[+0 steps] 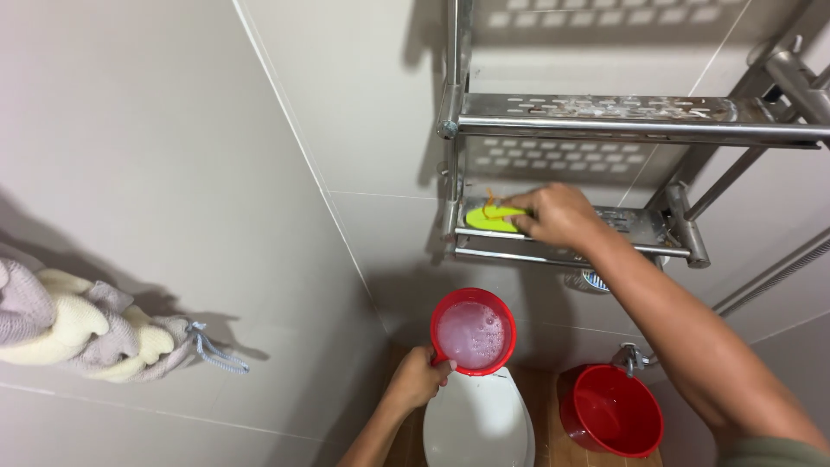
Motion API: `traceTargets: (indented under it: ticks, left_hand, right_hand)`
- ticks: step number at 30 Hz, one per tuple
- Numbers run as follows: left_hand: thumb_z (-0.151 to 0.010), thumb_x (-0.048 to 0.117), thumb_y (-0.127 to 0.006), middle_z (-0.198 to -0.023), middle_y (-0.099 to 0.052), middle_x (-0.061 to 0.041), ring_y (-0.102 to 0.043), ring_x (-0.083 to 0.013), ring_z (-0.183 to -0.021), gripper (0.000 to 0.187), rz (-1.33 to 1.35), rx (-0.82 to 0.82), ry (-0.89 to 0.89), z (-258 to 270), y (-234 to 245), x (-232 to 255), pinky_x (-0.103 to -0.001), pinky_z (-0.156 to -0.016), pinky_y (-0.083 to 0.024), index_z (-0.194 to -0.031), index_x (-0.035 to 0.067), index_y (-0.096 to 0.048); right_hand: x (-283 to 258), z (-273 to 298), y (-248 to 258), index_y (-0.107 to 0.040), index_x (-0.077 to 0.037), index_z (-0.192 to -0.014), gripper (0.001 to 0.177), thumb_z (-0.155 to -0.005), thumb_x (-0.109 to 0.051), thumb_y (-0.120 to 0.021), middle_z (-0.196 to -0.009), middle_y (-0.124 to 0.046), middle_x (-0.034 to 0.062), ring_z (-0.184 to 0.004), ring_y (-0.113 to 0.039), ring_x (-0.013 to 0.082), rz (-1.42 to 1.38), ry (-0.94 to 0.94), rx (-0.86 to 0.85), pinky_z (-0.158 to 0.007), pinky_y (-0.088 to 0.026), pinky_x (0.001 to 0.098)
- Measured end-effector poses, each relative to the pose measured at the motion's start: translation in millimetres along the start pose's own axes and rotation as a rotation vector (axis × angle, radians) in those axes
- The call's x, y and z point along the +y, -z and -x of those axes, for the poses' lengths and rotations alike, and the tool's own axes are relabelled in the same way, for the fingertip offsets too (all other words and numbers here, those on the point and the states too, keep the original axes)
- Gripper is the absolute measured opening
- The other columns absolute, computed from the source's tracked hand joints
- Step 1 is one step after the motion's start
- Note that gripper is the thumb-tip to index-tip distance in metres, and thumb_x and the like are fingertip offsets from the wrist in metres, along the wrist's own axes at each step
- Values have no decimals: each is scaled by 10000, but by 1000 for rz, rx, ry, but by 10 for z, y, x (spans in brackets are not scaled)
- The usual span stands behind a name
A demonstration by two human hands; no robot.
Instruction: Clean the metal bathroom storage shelf using a brush and soapy water.
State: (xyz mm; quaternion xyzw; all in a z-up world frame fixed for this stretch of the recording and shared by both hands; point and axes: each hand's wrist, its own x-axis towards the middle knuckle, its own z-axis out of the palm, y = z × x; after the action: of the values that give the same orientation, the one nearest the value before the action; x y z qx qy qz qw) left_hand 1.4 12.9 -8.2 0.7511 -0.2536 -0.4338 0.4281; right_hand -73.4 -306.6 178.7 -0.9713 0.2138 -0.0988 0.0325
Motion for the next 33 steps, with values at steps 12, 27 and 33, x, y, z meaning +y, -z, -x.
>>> traceTargets:
  ticks: [12, 27, 33]
  left_hand:
    - [-941, 210, -693, -639, -590, 15, -475, -65, -479, 188, 41, 157, 33, 220, -324, 164, -277, -480, -429, -1076, 83, -718]
    - [-961, 178, -705, -627, -574, 13, -460, -53, -461, 184, 158, 154, 16, -79, -781, 31, -270, -448, -394, -1078, 37, -694]
    - [-961, 174, -702, -628, -564, 18, -436, -60, -456, 174, 159, 121, 13, 39, -854, 203, -273, -441, -380, -1066, 37, -685]
  right_hand:
    - [-39, -274, 13, -746, -280, -1229, 325, -913, -320, -681, -793, -752, 118, -685, -733, 297, 39, 129, 61, -677, -592, 482]
    - [451, 114, 56, -757, -306, -1217, 346, -873, -332, -730, -859, -770, 137, -751, -748, 318, -87, 227, 19, -755, -594, 481]
    - [947, 523, 84, -754, -287, -1240, 364, -881, -331, -714, -877, -777, 117, -761, -756, 315, 7, -2, 101, -775, -608, 491]
